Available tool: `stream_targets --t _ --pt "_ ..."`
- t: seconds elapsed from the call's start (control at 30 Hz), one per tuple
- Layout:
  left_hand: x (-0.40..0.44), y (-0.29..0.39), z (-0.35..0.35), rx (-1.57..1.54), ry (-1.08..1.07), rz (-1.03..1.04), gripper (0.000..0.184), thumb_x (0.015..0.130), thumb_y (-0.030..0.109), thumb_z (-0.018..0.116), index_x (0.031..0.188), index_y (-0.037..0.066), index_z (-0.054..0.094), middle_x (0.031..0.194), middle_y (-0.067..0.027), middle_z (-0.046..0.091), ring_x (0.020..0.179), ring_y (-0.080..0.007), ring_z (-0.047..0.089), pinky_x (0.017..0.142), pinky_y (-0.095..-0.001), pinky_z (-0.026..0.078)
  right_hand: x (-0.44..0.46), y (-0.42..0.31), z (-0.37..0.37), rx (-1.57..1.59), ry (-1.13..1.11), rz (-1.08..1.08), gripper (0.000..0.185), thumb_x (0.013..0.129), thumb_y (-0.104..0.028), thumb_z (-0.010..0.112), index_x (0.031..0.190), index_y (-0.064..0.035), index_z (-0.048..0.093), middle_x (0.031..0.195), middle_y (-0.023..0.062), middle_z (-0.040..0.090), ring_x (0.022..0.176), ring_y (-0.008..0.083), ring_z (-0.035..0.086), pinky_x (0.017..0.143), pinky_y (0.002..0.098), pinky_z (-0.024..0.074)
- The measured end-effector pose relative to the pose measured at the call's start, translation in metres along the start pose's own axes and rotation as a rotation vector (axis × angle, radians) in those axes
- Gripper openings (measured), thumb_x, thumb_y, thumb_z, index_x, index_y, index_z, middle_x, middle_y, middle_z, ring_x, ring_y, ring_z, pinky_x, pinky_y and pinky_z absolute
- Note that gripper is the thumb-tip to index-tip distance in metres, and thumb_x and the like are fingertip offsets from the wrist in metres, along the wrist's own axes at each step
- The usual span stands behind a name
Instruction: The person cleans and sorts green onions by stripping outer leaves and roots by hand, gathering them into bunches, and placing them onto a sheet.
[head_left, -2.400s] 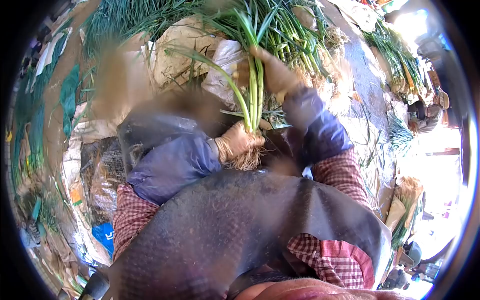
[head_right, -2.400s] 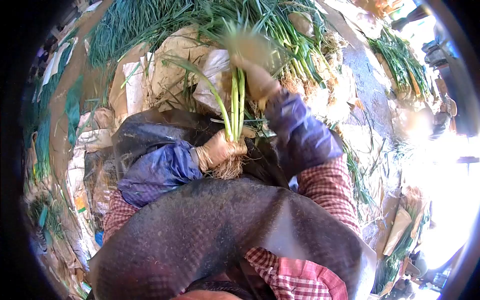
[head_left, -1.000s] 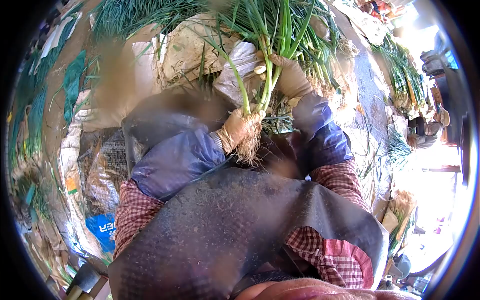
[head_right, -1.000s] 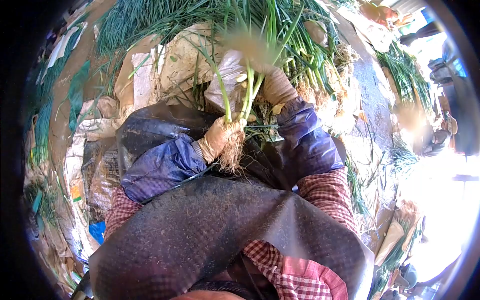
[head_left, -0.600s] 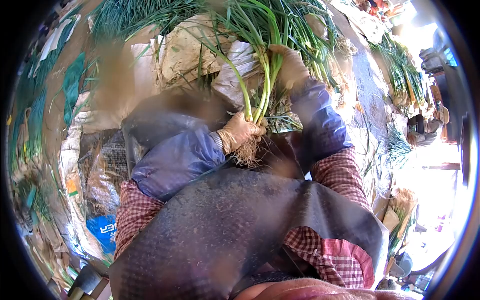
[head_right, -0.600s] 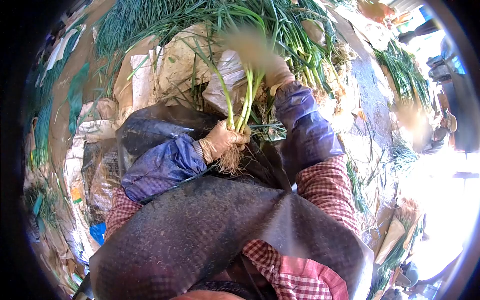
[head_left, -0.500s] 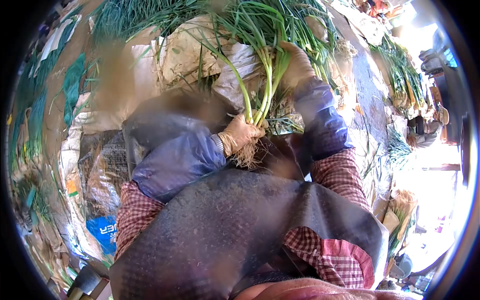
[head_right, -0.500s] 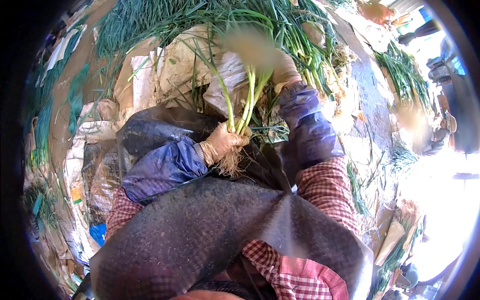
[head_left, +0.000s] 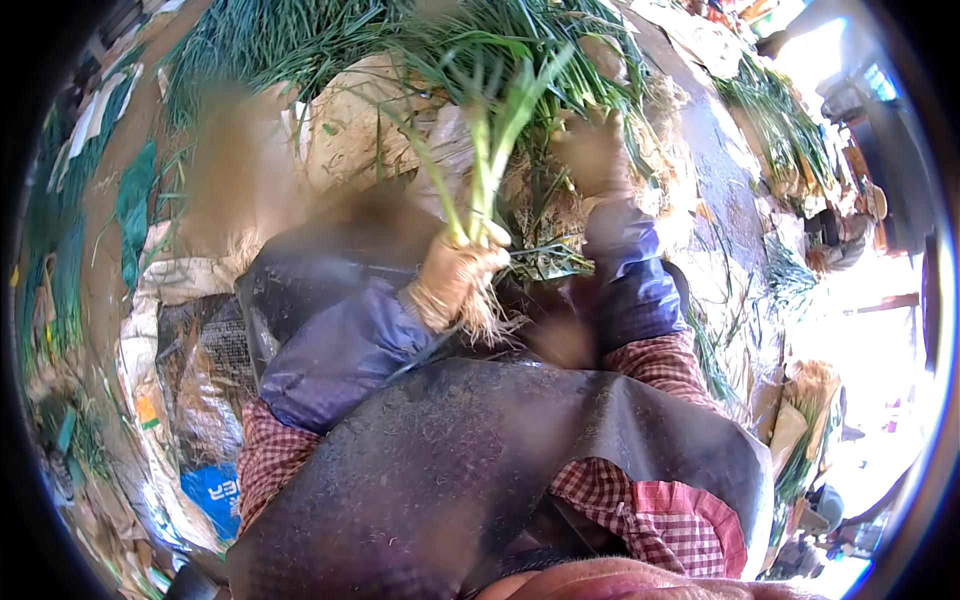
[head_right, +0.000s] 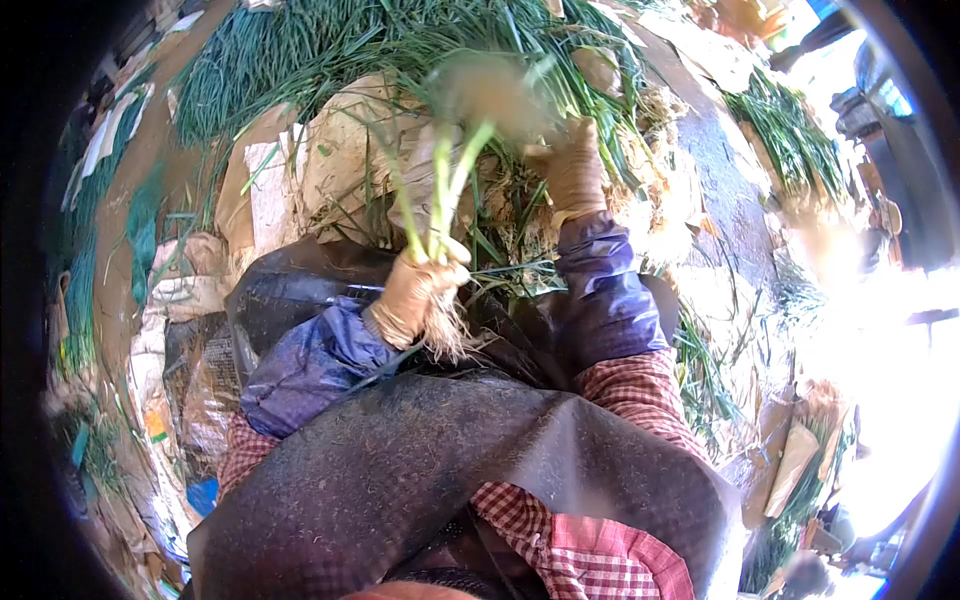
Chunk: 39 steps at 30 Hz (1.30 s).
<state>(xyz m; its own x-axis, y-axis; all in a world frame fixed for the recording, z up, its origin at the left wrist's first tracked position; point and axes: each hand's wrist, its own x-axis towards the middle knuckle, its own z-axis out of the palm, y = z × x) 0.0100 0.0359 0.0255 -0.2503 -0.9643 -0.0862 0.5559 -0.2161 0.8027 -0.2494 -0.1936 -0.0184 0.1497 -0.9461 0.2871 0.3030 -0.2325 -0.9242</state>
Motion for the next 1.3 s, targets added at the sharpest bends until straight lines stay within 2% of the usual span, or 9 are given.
stream_targets --t 0.2,0.27,0.67,0.77,0.87,0.97,1.17,1.2,1.3 --pt "0.029 -0.014 -0.045 -0.152 0.3 0.156 0.03 0.083 0.006 0.059 0.113 0.005 0.055 0.072 -0.001 0.057 0.054 -0.0113 0.053 0.048 -0.0236 0.044 -0.028 -0.106 -0.018 -0.485 0.544 -0.012 0.036 0.084 -0.007 0.061 0.119 -0.0133 0.057 0.11 0.0041 0.063 0.088 0.0141 0.062 0.075 0.0224 0.0525" --pt "0.037 -0.025 -0.06 -0.129 0.299 0.158 0.035 0.083 0.005 0.058 0.118 0.006 0.053 0.072 0.0001 0.055 0.055 -0.0113 0.051 0.047 -0.0239 0.043 -0.022 -0.087 -0.056 -1.73 0.261 0.274 0.034 0.085 -0.015 0.056 0.119 -0.0211 0.059 0.112 0.0019 0.064 0.095 0.0166 0.062 0.078 0.0289 0.0518" --pt "0.027 -0.005 -0.035 -0.176 0.334 0.003 0.044 0.082 0.007 0.055 0.125 0.008 0.048 0.073 0.0012 0.054 0.055 -0.0107 0.049 0.048 -0.0239 0.042 -0.064 -0.035 0.06 -2.19 -0.117 -0.113 0.084 0.081 -0.035 0.063 0.145 -0.0188 0.011 0.144 0.0208 0.029 0.103 0.0351 0.057 0.075 0.0439 0.0521" --pt "0.013 0.006 -0.029 -0.273 0.268 -0.067 0.041 0.083 0.009 0.056 0.123 0.008 0.05 0.073 0.0006 0.054 0.056 -0.0124 0.051 0.048 -0.0252 0.044 -0.029 -0.08 0.049 -1.743 0.128 0.431 0.051 0.085 -0.024 0.057 0.132 -0.0205 0.037 0.117 0.0191 0.056 0.087 0.031 0.063 0.067 0.0401 0.0516" --pt "0.023 -0.01 -0.048 -0.262 0.232 0.043 0.04 0.084 0.007 0.056 0.123 0.007 0.05 0.073 -0.0008 0.054 0.058 -0.0138 0.052 0.05 -0.0266 0.044 -0.006 -0.134 0.014 -1.588 0.318 0.005 0.027 0.088 -0.019 0.055 0.114 -0.019 0.056 0.085 0.0085 0.067 0.074 0.0232 0.064 0.066 0.0338 0.0523" --pt "0.025 -0.006 -0.055 -0.34 0.14 -0.048 0.041 0.084 0.006 0.056 0.124 0.007 0.049 0.073 -0.0012 0.054 0.057 -0.0141 0.051 0.05 -0.0272 0.044 -0.002 -0.178 -0.011 -1.164 0.466 -0.295 0.027 0.085 -0.023 0.058 0.112 -0.027 0.062 0.102 0.001 0.066 0.079 0.0137 0.063 0.069 0.0272 0.0518" --pt "0.012 0.016 -0.026 -0.353 0.196 -0.161 0.042 0.083 0.009 0.059 0.124 0.008 0.049 0.07 -0.004 0.053 0.057 -0.0157 0.052 0.05 -0.0288 0.045 -0.034 -0.165 0.03 -2.293 0.303 -0.09 0.026 0.095 -0.032 0.045 0.114 -0.0255 0.062 0.115 0.004 0.058 0.092 0.0198 0.059 0.086 0.0353 0.0477" --pt "0.01 0.014 -0.027 -0.388 0.195 -0.197 0.043 0.083 0.01 0.059 0.124 0.008 0.049 0.071 -0.0044 0.054 0.058 -0.016 0.052 0.05 -0.0292 0.045 -0.036 -0.166 0.059 -1.835 0.412 0.386 0.026 0.095 -0.024 0.045 0.113 -0.0157 0.061 0.105 0.0099 0.062 0.084 0.0227 0.062 0.08 0.0376 0.051" --pt "0.005 0.017 -0.02 -0.38 0.219 -0.138 0.043 0.083 0.01 0.058 0.125 0.008 0.048 0.074 -0.0049 0.054 0.061 -0.0162 0.053 0.052 -0.0294 0.046 -0.09 -0.122 0.057 -1.783 -0.895 0.148 0.04 0.081 -0.036 0.061 0.115 -0.0135 0.06 0.081 0.0123 0.066 0.069 0.0261 0.064 0.069 0.0417 0.0523"
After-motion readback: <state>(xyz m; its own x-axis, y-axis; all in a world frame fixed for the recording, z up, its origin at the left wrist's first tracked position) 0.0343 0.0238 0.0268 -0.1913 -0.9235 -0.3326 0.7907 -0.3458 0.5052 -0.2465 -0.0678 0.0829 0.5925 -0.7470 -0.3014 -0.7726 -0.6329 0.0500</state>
